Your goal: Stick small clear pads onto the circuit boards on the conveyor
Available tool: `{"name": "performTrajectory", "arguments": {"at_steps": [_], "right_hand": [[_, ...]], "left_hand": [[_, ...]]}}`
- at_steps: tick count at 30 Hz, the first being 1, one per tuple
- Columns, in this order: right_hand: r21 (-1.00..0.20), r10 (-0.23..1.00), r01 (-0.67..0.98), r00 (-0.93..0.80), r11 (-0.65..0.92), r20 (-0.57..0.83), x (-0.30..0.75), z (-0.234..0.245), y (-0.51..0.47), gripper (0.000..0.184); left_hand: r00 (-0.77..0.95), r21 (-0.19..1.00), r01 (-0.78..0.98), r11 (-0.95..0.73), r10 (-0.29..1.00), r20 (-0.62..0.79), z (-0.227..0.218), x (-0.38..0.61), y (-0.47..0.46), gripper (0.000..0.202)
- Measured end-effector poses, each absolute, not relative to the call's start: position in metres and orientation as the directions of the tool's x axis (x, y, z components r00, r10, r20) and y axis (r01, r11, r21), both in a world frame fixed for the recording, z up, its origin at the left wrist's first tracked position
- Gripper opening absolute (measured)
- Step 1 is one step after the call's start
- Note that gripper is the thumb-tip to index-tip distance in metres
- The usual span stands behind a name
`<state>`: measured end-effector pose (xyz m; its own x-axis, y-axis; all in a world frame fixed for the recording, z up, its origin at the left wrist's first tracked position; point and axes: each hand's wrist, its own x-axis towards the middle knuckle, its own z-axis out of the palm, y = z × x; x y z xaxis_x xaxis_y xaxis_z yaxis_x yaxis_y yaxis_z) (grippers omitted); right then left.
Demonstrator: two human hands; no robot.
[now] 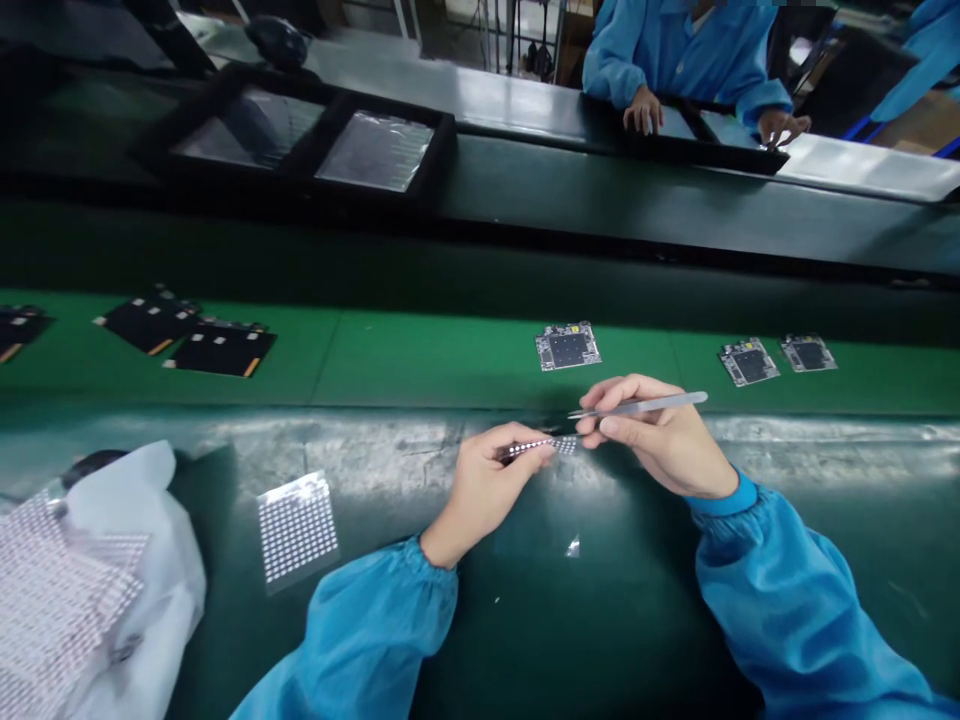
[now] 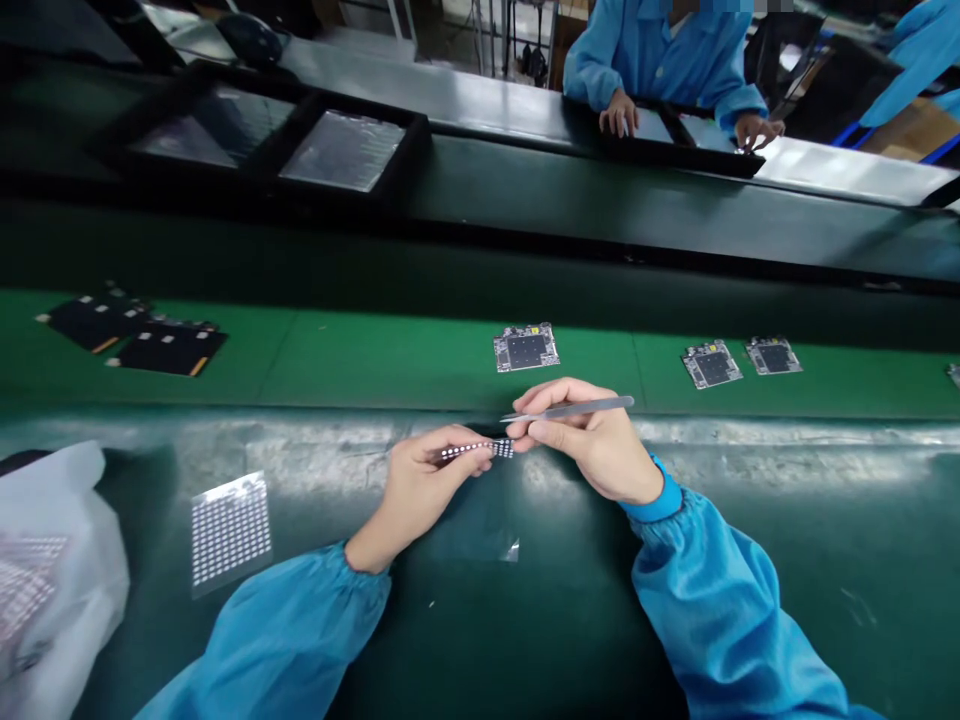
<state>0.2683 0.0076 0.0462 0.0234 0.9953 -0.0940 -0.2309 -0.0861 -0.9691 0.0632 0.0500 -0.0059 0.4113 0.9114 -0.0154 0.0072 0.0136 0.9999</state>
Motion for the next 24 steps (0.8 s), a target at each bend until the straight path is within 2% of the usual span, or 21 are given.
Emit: {"name": "performTrajectory", "arguments": {"at_steps": [3, 6, 9, 24], "right_hand": [[-0.989, 0.996, -0.14, 0.075, -0.047, -0.057, 0.26, 0.047, 0.004, 0.016], [-1.0, 0.987, 0.024, 0.158, -0.017, -0.013, 0.253, 0.046, 0.002, 0.015], [-0.994, 0.987, 0.112, 0.158, -0.01, 0.008, 0.249, 0.044, 0.002, 0.013], [-0.997, 0.988, 0.067, 0.15, -0.046, -0.035, 0.244, 0.044, 0.004, 0.017]], "left_hand": [[0.417, 1.0, 0.003, 0.011, 0.909, -0.011, -0.006, 0.063, 0.05, 0.004], [0.427, 1.0, 0.007, 0.002, 0.904, -0.004, -0.007, 0.063, 0.05, 0.005], [0.43, 1.0, 0.019, -0.011, 0.903, 0.001, -0.007, 0.062, 0.05, 0.006], [0.43, 0.999, 0.035, -0.017, 0.903, 0.001, -0.005, 0.062, 0.05, 0.008]]}}
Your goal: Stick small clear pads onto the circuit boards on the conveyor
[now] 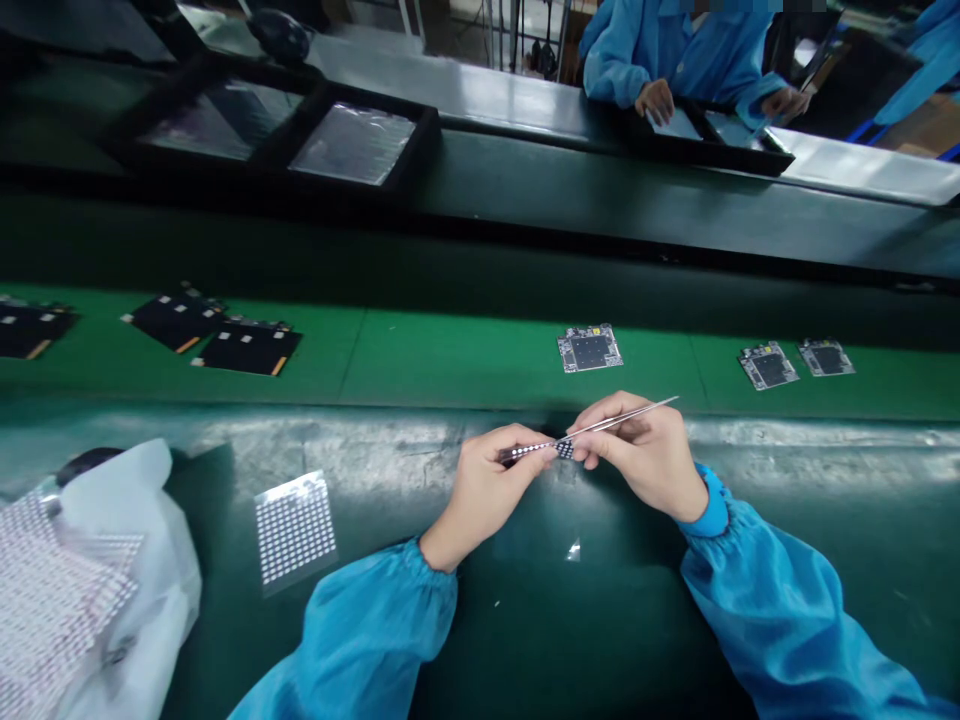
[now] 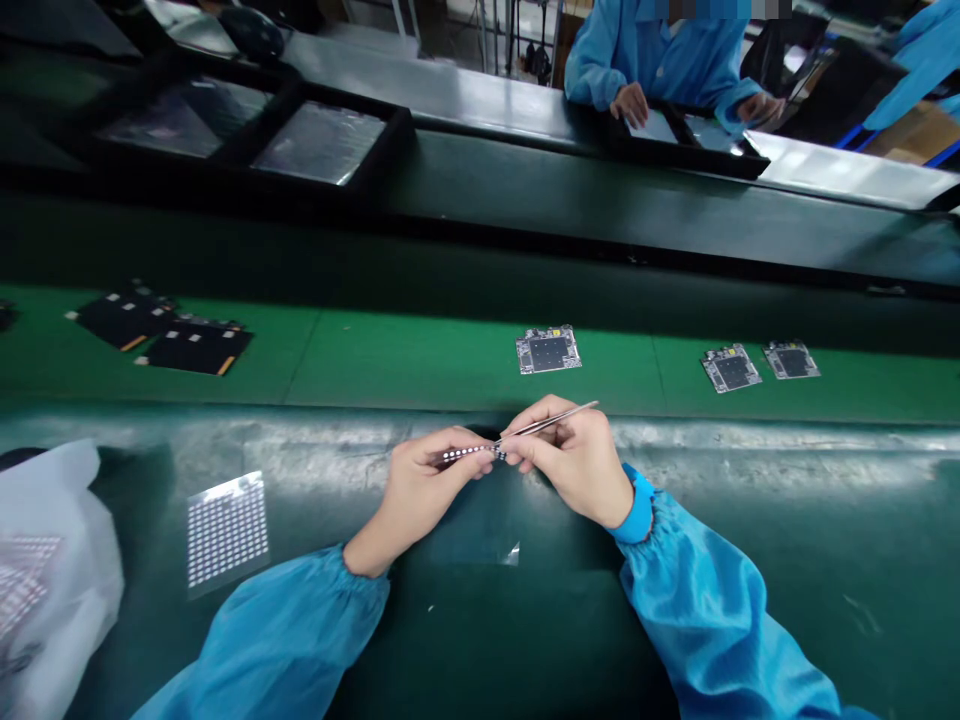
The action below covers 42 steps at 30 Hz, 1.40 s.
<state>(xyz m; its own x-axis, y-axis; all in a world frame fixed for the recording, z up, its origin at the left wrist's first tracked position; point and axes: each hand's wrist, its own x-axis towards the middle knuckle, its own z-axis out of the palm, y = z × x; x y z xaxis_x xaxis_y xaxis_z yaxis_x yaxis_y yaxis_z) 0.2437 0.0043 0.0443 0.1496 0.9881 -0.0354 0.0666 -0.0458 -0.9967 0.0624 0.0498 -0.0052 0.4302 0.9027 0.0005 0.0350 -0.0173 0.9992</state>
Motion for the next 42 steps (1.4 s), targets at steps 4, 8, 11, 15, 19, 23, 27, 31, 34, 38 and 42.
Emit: {"name": "performTrajectory", "arguments": {"at_steps": [4, 8, 11, 15, 19, 23, 27, 31, 34, 38, 42], "right_hand": [[-0.999, 0.981, 0.045, 0.196, -0.022, -0.013, 0.25, 0.045, 0.007, 0.017], [-0.998, 0.93, 0.064, 0.364, 0.024, 0.045, 0.279, 0.035, 0.034, 0.022], [-0.992, 0.878, 0.124, 0.471, 0.026, 0.082, 0.304, 0.02, 0.068, 0.03], [-0.992, 0.879, 0.126, 0.475, -0.03, 0.034, 0.322, 0.002, 0.107, 0.03], [-0.986, 0.875, 0.13, 0.483, -0.104, -0.029, 0.326, -0.008, 0.121, 0.028], [-0.985, 0.869, 0.121, 0.492, -0.126, -0.051, 0.328, -0.012, 0.121, 0.026], [-0.983, 0.867, 0.129, 0.496, -0.129, -0.048, 0.331, -0.012, 0.118, 0.026], [-0.983, 0.861, 0.127, 0.507, -0.133, -0.051, 0.333, -0.012, 0.117, 0.027], [-0.98, 0.856, 0.13, 0.513, -0.15, -0.063, 0.335, -0.012, 0.115, 0.029], [-0.975, 0.856, 0.16, 0.515, -0.152, -0.049, 0.338, -0.012, 0.112, 0.03], [-0.974, 0.859, 0.173, 0.511, -0.149, -0.04, 0.34, -0.012, 0.108, 0.032]], "left_hand": [[0.424, 0.999, 0.034, -0.012, 0.905, -0.004, -0.005, 0.063, 0.051, 0.008], [0.412, 0.999, 0.036, -0.029, 0.911, 0.011, -0.004, 0.063, 0.052, 0.007], [0.411, 0.998, 0.033, -0.048, 0.911, 0.031, -0.005, 0.063, 0.053, 0.007], [0.411, 0.998, 0.026, -0.059, 0.911, 0.044, -0.007, 0.062, 0.053, 0.006], [0.414, 0.997, 0.036, -0.075, 0.909, 0.054, -0.008, 0.062, 0.054, 0.007], [0.417, 0.996, 0.028, -0.079, 0.907, 0.06, -0.008, 0.062, 0.054, 0.006], [0.419, 0.997, 0.034, -0.072, 0.906, 0.052, -0.008, 0.062, 0.054, 0.007], [0.418, 0.997, 0.038, -0.073, 0.907, 0.051, -0.01, 0.061, 0.054, 0.007], [0.412, 0.997, 0.038, -0.072, 0.91, 0.05, -0.01, 0.061, 0.053, 0.007], [0.414, 0.996, 0.037, -0.076, 0.909, 0.054, -0.009, 0.061, 0.054, 0.007], [0.419, 0.996, 0.032, -0.087, 0.906, 0.066, -0.009, 0.061, 0.054, 0.007]]}}
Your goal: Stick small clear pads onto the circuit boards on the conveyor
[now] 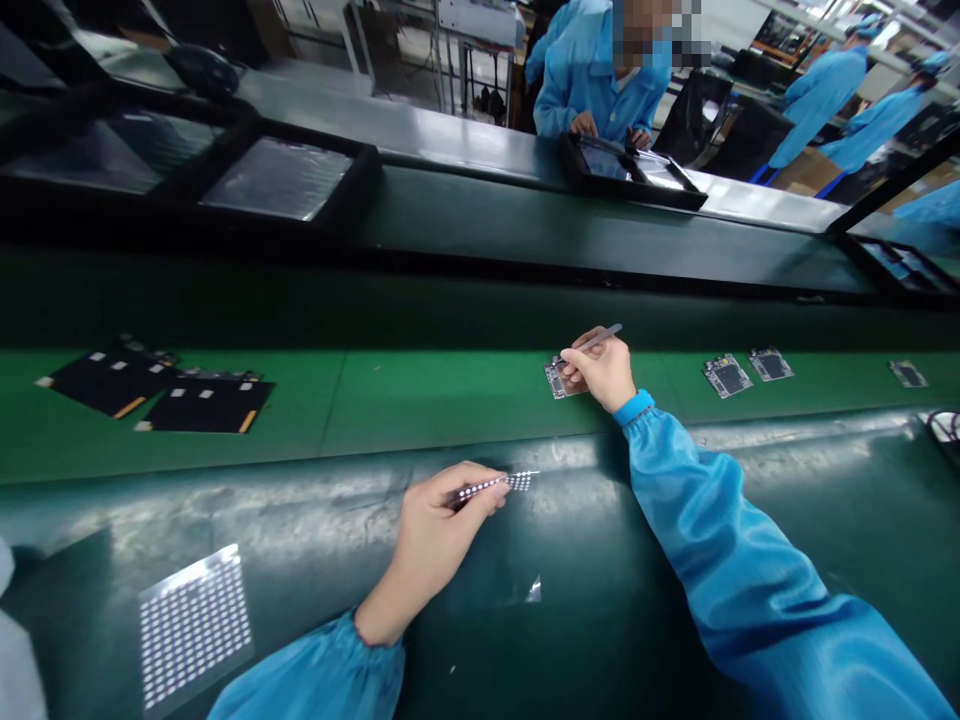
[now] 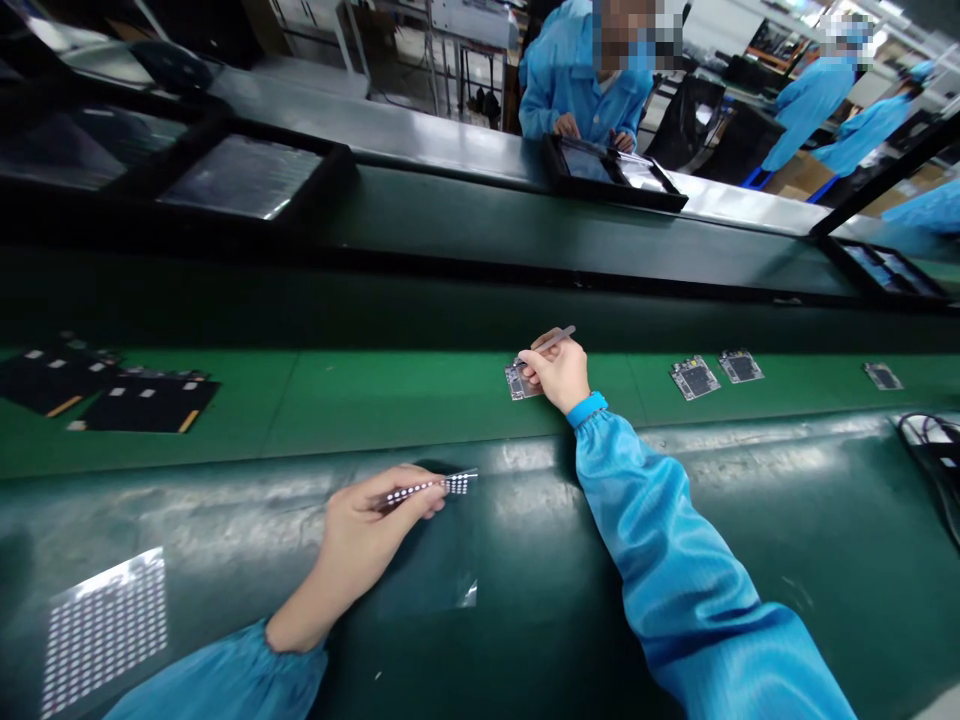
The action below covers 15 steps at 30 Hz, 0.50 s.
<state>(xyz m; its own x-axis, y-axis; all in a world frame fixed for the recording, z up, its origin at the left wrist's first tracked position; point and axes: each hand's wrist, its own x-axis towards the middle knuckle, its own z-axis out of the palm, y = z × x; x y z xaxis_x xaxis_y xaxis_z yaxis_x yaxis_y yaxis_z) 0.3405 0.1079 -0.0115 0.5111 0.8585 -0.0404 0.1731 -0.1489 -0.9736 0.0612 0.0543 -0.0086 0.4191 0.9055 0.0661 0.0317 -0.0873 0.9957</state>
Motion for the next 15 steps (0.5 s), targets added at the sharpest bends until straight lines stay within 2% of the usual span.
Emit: {"name": "performTrajectory", "arguments": {"at_steps": [15], "right_hand": [[-0.976, 0.856, 0.178, 0.517, -0.122, -0.012, 0.355, -0.017, 0.098, 0.035]], "left_hand": [[0.424, 0.994, 0.026, -0.102, 0.902, 0.082, -0.009, 0.061, 0.055, 0.008]]}}
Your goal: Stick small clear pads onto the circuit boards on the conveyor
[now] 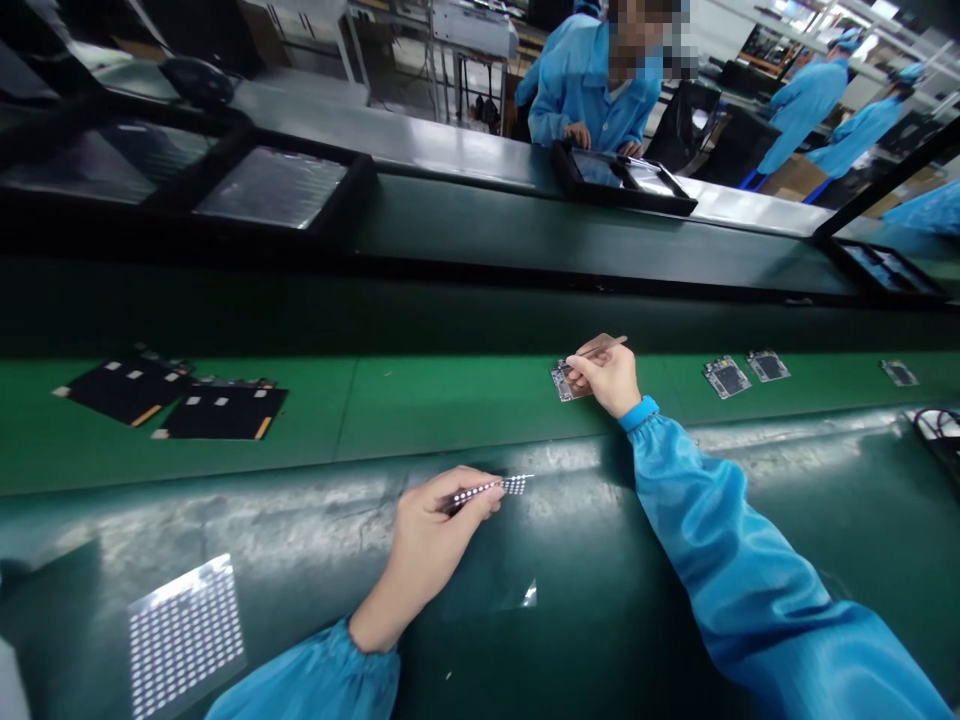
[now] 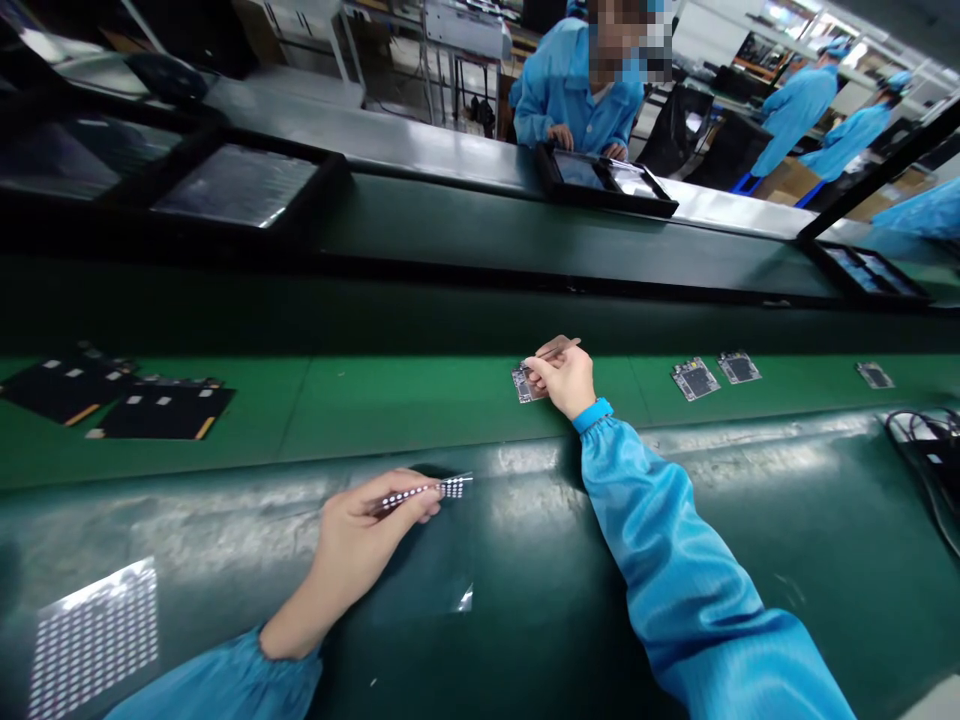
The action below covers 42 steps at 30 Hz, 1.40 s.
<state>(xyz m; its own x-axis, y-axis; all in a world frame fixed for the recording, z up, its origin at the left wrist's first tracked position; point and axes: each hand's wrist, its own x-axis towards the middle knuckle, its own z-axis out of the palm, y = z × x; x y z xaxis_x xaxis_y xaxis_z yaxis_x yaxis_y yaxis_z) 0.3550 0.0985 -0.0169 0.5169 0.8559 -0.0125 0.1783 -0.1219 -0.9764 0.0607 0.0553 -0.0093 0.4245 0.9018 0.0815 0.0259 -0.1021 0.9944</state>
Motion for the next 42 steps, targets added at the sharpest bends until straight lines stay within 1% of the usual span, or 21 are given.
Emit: {"name": "performTrajectory", "arguments": {"at_steps": [4, 6, 7, 8, 10, 12, 13, 14, 16, 18, 19, 22, 24, 25, 27, 30, 33, 34, 38, 40, 42], "right_hand": [[-0.97, 0.851, 0.219, 0.525, -0.106, 0.025, 0.36, -0.012, 0.092, 0.036], [-0.92, 0.866, 0.388, 0.477, -0.054, 0.15, 0.364, -0.006, 0.085, 0.026], [-0.852, 0.88, 0.523, 0.415, -0.022, 0.232, 0.365, -0.003, 0.081, 0.021], [-0.744, 0.897, 0.669, 0.326, 0.005, 0.299, 0.367, 0.0, 0.077, 0.02], [-0.444, 0.932, 0.895, 0.13, 0.035, 0.337, 0.368, 0.003, 0.071, 0.028], [-0.168, 0.963, 0.984, -0.007, 0.054, 0.271, 0.368, 0.002, 0.067, 0.037], [-0.069, 0.973, 0.995, -0.048, 0.065, 0.226, 0.368, 0.001, 0.066, 0.041], [0.003, 0.98, 0.997, -0.077, 0.078, 0.184, 0.368, 0.0, 0.065, 0.044], [0.083, 0.986, 0.991, -0.114, 0.104, 0.119, 0.369, 0.0, 0.066, 0.045], [0.067, 0.988, 0.991, -0.118, 0.112, 0.097, 0.373, 0.005, 0.068, 0.043], [0.01, 0.989, 0.995, -0.098, 0.098, 0.113, 0.375, 0.009, 0.07, 0.041], [-0.306, 0.965, 0.952, 0.098, -0.019, 0.245, 0.379, 0.02, 0.078, 0.028], [-0.511, 0.932, 0.856, 0.241, -0.074, 0.27, 0.373, 0.022, 0.086, 0.019], [-0.574, 0.932, 0.815, 0.264, -0.078, 0.247, 0.366, 0.022, 0.092, 0.021], [-0.625, 0.963, 0.78, 0.201, -0.045, 0.182, 0.345, 0.019, 0.107, 0.031], [-0.557, 0.988, 0.825, -0.006, 0.094, 0.157, 0.297, 0.02, 0.138, 0.036], [-0.435, 0.968, 0.866, -0.202, 0.246, 0.146, 0.232, 0.028, 0.172, 0.015], [-0.404, 0.959, 0.869, -0.256, 0.285, 0.124, 0.208, 0.031, 0.181, 0.016], [-0.286, 0.911, 0.873, -0.412, 0.395, 0.0, 0.126, 0.032, 0.197, 0.068], [-0.212, 0.89, 0.875, -0.454, 0.434, -0.05, 0.104, 0.026, 0.196, 0.074], [-0.166, 0.883, 0.88, -0.462, 0.445, -0.08, 0.099, 0.019, 0.195, 0.069]], "left_hand": [[0.421, 0.994, 0.041, -0.101, 0.904, 0.074, -0.007, 0.062, 0.056, 0.008], [0.421, 0.994, 0.041, -0.103, 0.904, 0.076, -0.006, 0.062, 0.056, 0.008], [0.421, 0.994, 0.039, -0.104, 0.904, 0.078, -0.005, 0.062, 0.056, 0.008], [0.42, 0.994, 0.038, -0.106, 0.904, 0.08, -0.005, 0.063, 0.056, 0.008], [0.418, 0.994, 0.038, -0.106, 0.905, 0.081, -0.005, 0.063, 0.056, 0.008], [0.416, 0.994, 0.038, -0.099, 0.906, 0.075, -0.006, 0.063, 0.056, 0.008], [0.414, 0.995, 0.039, -0.095, 0.907, 0.071, -0.006, 0.063, 0.055, 0.008], [0.413, 0.995, 0.042, -0.092, 0.908, 0.066, -0.006, 0.062, 0.055, 0.008], [0.412, 0.995, 0.052, -0.087, 0.91, 0.058, -0.007, 0.062, 0.055, 0.008], [0.413, 0.995, 0.06, -0.084, 0.909, 0.052, -0.009, 0.062, 0.055, 0.008], [0.414, 0.995, 0.061, -0.081, 0.909, 0.049, -0.009, 0.062, 0.055, 0.008], [0.415, 0.996, 0.055, -0.076, 0.909, 0.046, -0.012, 0.063, 0.055, 0.009], [0.42, 0.996, 0.052, -0.076, 0.906, 0.047, -0.013, 0.063, 0.053, 0.009], [0.423, 0.996, 0.05, -0.073, 0.905, 0.045, -0.013, 0.064, 0.052, 0.009], [0.433, 0.997, 0.042, -0.059, 0.901, 0.035, -0.014, 0.065, 0.048, 0.009], [0.444, 0.998, 0.03, -0.047, 0.896, 0.029, -0.014, 0.066, 0.044, 0.006], [0.443, 0.998, 0.03, -0.061, 0.896, 0.041, -0.014, 0.067, 0.044, 0.005], [0.441, 0.997, 0.028, -0.067, 0.896, 0.048, -0.013, 0.067, 0.043, 0.004], [0.457, 0.998, 0.001, -0.07, 0.887, 0.062, -0.012, 0.067, 0.042, 0.006], [0.469, 0.997, -0.012, -0.072, 0.88, 0.069, -0.012, 0.067, 0.042, 0.005], [0.472, 0.997, -0.017, -0.077, 0.878, 0.076, -0.014, 0.067, 0.043, 0.005]]}}
